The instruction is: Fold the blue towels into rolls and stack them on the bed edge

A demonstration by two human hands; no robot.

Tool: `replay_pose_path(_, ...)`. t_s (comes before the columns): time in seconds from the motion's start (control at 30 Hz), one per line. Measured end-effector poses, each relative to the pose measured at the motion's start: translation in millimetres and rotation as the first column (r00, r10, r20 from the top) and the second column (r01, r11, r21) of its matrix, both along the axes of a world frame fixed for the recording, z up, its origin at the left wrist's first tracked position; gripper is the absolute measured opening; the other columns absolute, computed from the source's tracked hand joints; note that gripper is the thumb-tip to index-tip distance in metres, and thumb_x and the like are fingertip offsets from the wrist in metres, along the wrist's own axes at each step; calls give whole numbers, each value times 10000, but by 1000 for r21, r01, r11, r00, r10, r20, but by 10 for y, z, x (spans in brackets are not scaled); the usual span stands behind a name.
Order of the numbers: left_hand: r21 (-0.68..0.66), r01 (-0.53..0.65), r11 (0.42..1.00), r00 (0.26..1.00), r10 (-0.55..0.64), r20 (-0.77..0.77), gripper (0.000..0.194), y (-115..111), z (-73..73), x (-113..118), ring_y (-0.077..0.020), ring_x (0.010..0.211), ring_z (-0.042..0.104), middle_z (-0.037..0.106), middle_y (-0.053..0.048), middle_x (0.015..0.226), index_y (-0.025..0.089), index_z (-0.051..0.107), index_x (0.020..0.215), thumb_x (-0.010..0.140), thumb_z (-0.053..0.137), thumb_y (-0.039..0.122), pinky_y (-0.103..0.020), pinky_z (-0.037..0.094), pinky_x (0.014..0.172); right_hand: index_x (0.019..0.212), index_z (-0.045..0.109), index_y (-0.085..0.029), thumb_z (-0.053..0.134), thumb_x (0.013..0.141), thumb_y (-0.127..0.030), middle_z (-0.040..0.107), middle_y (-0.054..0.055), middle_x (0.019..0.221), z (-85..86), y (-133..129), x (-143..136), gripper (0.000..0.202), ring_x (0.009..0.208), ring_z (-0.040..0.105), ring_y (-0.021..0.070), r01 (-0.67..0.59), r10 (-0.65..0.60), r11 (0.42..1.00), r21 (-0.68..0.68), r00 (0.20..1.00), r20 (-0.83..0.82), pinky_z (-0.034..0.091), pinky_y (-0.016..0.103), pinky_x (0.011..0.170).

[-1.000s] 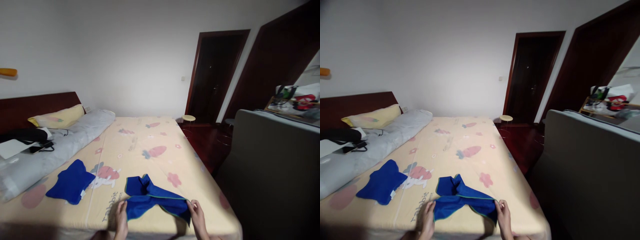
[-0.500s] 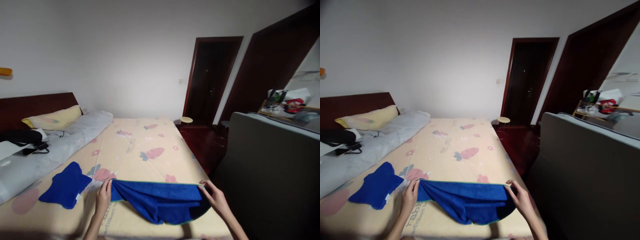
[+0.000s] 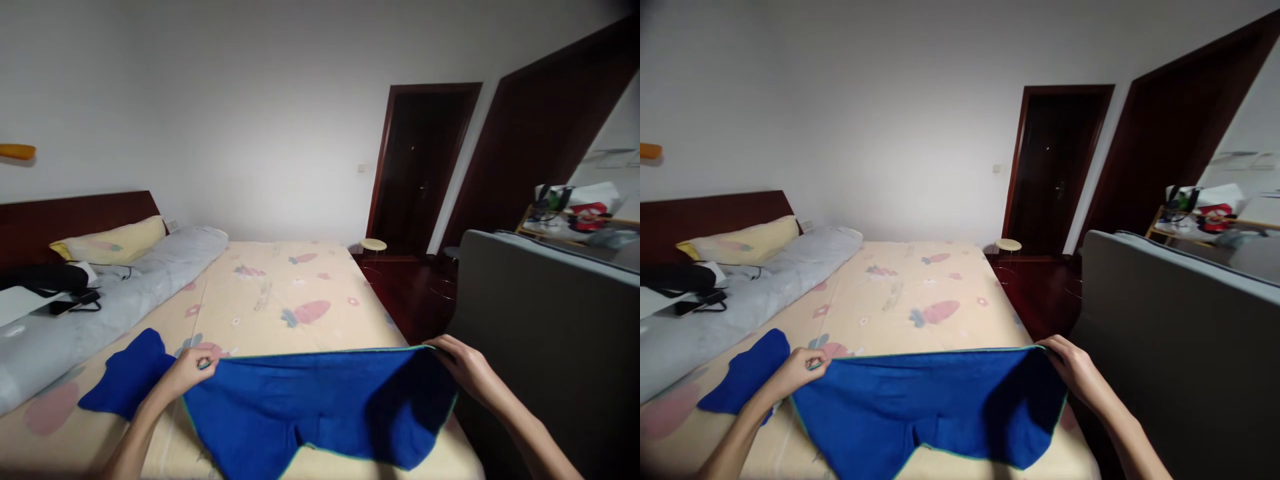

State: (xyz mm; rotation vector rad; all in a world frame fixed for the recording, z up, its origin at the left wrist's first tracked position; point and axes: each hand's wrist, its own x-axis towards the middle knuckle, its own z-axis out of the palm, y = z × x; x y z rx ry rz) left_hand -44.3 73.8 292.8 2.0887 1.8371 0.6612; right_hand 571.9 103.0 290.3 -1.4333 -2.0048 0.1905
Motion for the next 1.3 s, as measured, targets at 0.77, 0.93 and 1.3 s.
replay_pose_path(0.77,283,-116,952,992,124,-11,85,1059,191,-210,-170,659,549,594,5,622,230,568,591,628,502,193,-275,427,719,710,643,-240,496,805,-289,637,17,705,208,980,-179,182,635,581,165,222,-223,975,21,973,58,377,272,592)
replay_pose_path(0.93,441,-225,869,972,232,38,103,1336,270,-174,-193,823,598,653,-38,806,200,627,734,744,528,172,-310,448,803,802,733,-247,573,772,-342,657,67,864,261,1292,-258,189,766,598,193,399,-383,911,102,912,-143,398,285,609)
replay_pose_path(1.3,604,-387,697,921,264,285,359,1019,-202,-93,-269,1178,533,612,-122,1192,175,630,1087,909,379,359,-427,446,997,1054,708,-150,527,756,-616,750,123,933,-229,1152,-266,583,853,694,281,377,-273,922,83,788,-552,537,383,780)
